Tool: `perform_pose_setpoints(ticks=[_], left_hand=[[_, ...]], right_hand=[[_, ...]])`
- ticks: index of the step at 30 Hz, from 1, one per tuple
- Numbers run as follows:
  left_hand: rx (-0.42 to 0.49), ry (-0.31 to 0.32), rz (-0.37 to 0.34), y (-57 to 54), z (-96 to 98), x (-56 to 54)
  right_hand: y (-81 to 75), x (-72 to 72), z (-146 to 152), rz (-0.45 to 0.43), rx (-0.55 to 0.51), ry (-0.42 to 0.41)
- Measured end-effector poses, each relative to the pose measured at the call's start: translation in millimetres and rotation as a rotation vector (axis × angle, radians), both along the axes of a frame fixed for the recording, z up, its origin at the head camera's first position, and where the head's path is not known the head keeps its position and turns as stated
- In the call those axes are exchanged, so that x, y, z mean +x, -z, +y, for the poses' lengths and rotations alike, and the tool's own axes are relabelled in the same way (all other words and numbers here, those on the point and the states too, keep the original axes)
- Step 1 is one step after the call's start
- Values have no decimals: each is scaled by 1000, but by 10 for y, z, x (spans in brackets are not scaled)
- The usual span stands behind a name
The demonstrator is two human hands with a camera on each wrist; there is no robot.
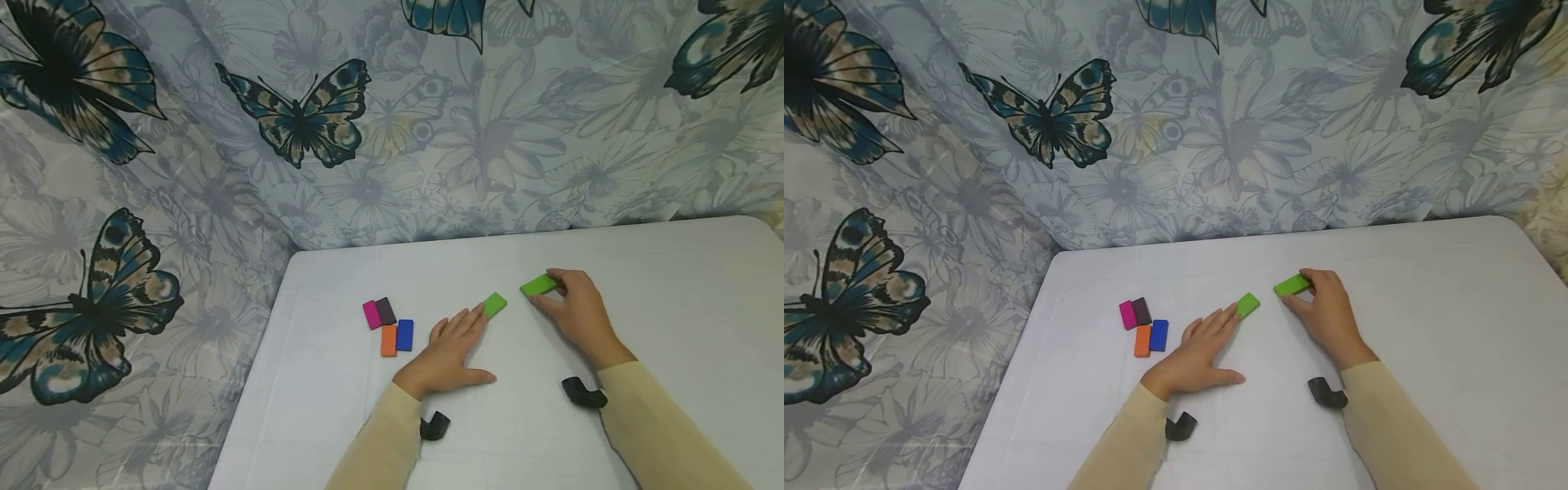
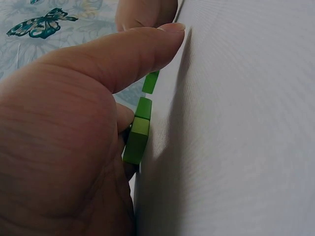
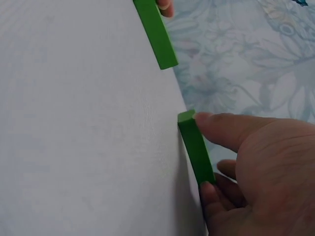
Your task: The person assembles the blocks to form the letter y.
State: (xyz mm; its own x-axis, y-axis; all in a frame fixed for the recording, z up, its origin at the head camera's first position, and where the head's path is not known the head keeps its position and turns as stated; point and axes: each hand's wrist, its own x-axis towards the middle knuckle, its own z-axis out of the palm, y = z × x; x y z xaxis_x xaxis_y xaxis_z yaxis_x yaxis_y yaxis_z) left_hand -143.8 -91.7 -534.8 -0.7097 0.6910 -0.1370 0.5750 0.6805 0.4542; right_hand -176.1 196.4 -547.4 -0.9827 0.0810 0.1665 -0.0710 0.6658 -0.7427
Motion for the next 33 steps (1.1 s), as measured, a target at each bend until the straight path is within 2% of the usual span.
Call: perform_pose_setpoints(ticks=[19,33], left_hand=[[-3,4,3,9,12,-1],[1,4,-8,-6,7,5]], right_hand=[[-51,12,-79,25,-49,-15],[-47,-22,-210,26,-56,-60]])
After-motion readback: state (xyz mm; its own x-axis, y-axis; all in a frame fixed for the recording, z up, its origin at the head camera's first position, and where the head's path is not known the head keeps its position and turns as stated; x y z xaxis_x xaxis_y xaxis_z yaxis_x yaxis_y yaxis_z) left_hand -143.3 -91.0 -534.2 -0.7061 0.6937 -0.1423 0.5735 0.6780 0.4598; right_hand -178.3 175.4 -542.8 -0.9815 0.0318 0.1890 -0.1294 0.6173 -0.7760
